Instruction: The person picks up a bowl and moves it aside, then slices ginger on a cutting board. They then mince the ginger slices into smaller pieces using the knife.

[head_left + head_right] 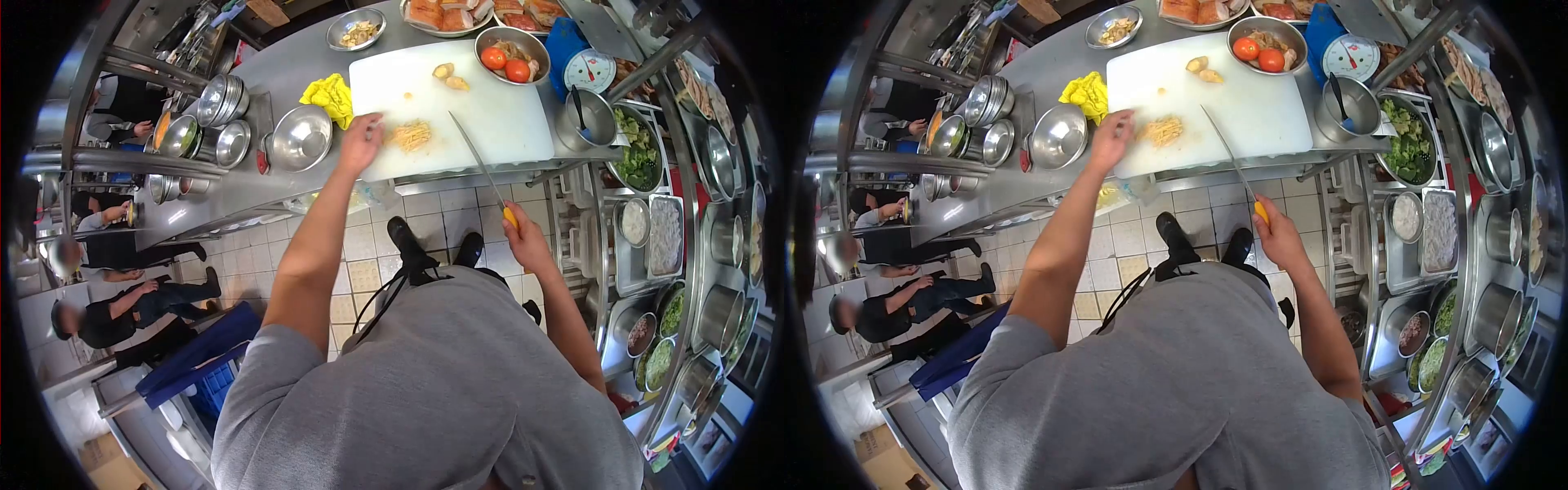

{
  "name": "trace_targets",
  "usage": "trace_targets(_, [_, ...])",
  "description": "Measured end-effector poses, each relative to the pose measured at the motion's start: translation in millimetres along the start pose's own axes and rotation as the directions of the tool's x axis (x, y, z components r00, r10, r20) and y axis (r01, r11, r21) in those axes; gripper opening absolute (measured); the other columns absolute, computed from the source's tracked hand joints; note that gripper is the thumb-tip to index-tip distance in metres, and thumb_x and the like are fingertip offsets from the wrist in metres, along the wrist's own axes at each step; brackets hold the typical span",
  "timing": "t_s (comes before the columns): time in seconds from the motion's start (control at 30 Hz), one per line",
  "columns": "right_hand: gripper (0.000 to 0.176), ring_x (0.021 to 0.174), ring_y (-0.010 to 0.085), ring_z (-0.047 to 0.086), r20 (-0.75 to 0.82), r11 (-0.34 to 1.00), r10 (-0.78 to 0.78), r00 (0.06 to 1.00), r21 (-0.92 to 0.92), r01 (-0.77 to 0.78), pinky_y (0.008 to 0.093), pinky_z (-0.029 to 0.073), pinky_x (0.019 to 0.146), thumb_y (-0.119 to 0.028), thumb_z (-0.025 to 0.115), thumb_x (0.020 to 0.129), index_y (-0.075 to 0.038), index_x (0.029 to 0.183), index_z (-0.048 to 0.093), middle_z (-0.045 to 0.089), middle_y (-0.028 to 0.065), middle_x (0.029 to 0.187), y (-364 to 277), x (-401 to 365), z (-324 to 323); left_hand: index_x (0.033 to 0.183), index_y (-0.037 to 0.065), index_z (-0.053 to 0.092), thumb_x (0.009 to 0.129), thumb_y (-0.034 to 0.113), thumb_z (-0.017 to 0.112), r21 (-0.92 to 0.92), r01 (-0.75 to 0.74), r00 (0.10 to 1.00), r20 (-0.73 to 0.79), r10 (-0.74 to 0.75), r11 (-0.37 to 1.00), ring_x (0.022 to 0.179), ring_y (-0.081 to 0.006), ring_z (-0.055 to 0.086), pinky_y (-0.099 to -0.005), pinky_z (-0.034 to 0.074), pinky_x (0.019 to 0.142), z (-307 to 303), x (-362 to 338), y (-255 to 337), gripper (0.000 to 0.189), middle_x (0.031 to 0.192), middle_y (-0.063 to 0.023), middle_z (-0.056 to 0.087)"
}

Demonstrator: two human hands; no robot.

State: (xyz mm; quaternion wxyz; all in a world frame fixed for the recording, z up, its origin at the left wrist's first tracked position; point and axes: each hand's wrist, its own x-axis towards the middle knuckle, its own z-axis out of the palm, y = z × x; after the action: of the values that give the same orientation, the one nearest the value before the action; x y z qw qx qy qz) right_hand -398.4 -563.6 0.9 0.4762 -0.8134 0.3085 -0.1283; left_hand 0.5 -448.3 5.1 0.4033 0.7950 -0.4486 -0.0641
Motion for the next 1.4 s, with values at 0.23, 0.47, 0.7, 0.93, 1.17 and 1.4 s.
trace_targets(0.23, [0.04, 0.101, 0.0458, 0.065, 0.075, 0.99, 0.131, 0.989, 0.051, -0.135, 0.0447, 0.052, 0.084, -0.02, 0.056, 0.1, -0.009, 0.137, 0.049, 0.067, 0.0263, 0.106, 9, 1, 3, 0.11, 0.008, 0.066, 0.084, 0.033, 0.074, 0.406, 0.1, 0.958, 0.207, -0.198, 0.908, 0.09, -0.0285, 0.068, -0.039, 0.054, 0.085, -6, -14, 0, 0.037, 0.102, -0.0128, 0.069])
trace_targets(0.47, [0.041, 0.106, 0.0446, 0.064, 0.084, 0.986, 0.162, 0.983, 0.029, -0.165, 0.0435, 0.052, 0.088, -0.02, 0.057, 0.099, -0.01, 0.138, 0.049, 0.067, 0.0257, 0.112, -3, 5, -4, 0.099, 0.008, 0.072, 0.084, 0.025, 0.072, 0.444, 0.21, 0.944, 0.141, -0.3, 0.871, 0.089, -0.0286, 0.071, -0.0395, 0.056, 0.081, -4, 1, -9, 0.023, 0.094, -0.0136, 0.073])
trace_targets(0.7, [0.041, 0.095, 0.0426, 0.067, 0.041, 0.98, 0.176, 0.984, 0.086, -0.179, 0.0421, 0.052, 0.082, -0.02, 0.057, 0.1, -0.01, 0.138, 0.05, 0.067, 0.0249, 0.104, -1, -1, 10, 0.102, 0.008, 0.074, 0.082, 0.029, 0.069, 0.593, 0.318, 0.829, 0.206, -0.521, 0.74, 0.1, -0.0319, 0.07, -0.0409, 0.056, 0.087, -4, 15, 24, 0.028, 0.107, -0.0155, 0.072])
trace_targets(0.93, [0.041, 0.093, 0.0433, 0.067, 0.068, 0.965, 0.247, 0.967, 0.067, -0.252, 0.0429, 0.052, 0.081, -0.021, 0.057, 0.099, -0.012, 0.139, 0.049, 0.067, 0.0262, 0.101, -10, 0, 6, 0.111, 0.006, 0.073, 0.086, 0.019, 0.06, 0.732, 0.191, 0.74, 0.331, -0.586, 0.654, 0.109, -0.0308, 0.068, -0.0432, 0.055, 0.092, -13, 32, 57, 0.031, 0.117, -0.0174, 0.07])
trace_targets(1.17, [0.042, 0.101, 0.0474, 0.064, 0.032, 0.987, 0.16, 0.987, -0.022, -0.159, 0.0474, 0.051, 0.085, -0.019, 0.057, 0.099, -0.013, 0.139, 0.048, 0.066, 0.028, 0.107, -16, 0, 5, 0.107, 0.005, 0.074, 0.084, 0.018, 0.061, 0.779, 0.049, 0.784, 0.357, -0.507, 0.625, 0.11, -0.0303, 0.068, -0.0431, 0.055, 0.09, -21, 51, 41, 0.029, 0.114, -0.017, 0.071])
trace_targets(1.4, [0.042, 0.101, 0.0473, 0.063, -0.005, 0.982, 0.177, 0.984, -0.065, -0.177, 0.046, 0.052, 0.085, -0.018, 0.058, 0.098, -0.012, 0.139, 0.048, 0.066, 0.0273, 0.107, -37, -4, 6, 0.11, 0.015, 0.075, 0.085, 0.025, 0.06, 0.5, -0.121, 0.765, 0.598, -0.241, 0.857, 0.105, -0.0289, 0.068, -0.04, 0.054, 0.093, 10, 93, 11, 0.031, 0.113, -0.0123, 0.072])
